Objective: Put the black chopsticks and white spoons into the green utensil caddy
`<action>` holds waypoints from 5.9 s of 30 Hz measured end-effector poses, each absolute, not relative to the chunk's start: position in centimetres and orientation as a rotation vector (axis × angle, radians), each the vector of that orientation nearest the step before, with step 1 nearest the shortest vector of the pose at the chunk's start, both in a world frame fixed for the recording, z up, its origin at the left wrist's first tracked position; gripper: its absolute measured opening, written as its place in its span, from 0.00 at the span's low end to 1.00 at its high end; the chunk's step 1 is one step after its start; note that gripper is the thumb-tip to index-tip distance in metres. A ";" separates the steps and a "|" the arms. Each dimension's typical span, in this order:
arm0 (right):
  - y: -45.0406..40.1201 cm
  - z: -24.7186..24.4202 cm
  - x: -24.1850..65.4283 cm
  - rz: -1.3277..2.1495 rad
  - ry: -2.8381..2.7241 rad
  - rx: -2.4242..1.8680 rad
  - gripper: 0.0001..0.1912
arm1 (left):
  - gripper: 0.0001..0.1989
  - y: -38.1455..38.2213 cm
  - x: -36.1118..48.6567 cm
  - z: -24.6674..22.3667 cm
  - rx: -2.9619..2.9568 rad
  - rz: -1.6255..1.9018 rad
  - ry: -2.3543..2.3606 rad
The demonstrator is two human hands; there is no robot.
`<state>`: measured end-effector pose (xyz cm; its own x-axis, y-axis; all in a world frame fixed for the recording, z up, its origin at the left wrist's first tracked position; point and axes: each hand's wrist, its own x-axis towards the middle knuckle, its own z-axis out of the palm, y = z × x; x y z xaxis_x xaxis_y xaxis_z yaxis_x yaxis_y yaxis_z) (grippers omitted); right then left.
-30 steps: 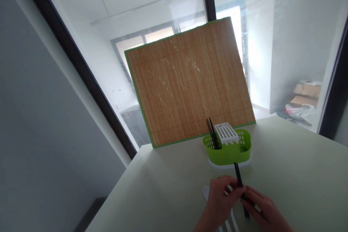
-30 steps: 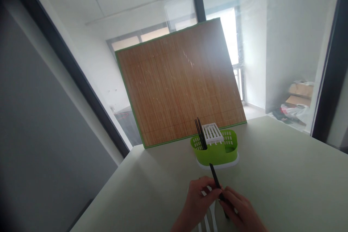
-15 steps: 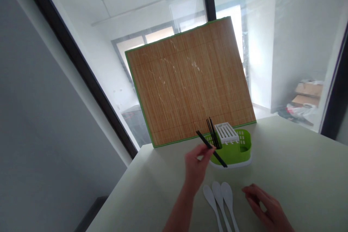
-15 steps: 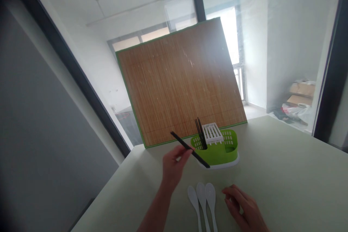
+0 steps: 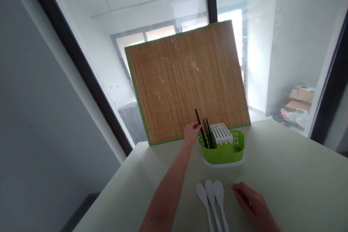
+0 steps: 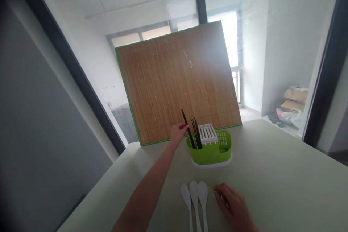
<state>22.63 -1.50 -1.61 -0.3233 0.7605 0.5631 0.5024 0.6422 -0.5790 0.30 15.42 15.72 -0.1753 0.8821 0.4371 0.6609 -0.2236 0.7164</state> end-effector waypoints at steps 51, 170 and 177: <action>-1.9 0.1 21.3 0.450 -2.131 -1.165 0.07 | 0.16 11.7 -1.3 8.5 1.465 1.586 1.724; 3.6 -0.1 14.9 0.463 -2.161 -1.488 0.05 | 0.15 1.1 -3.3 -1.1 1.541 1.597 1.851; 4.4 3.0 16.3 0.424 -2.091 -1.346 0.10 | 0.13 0.5 -2.4 0.5 1.557 1.572 1.776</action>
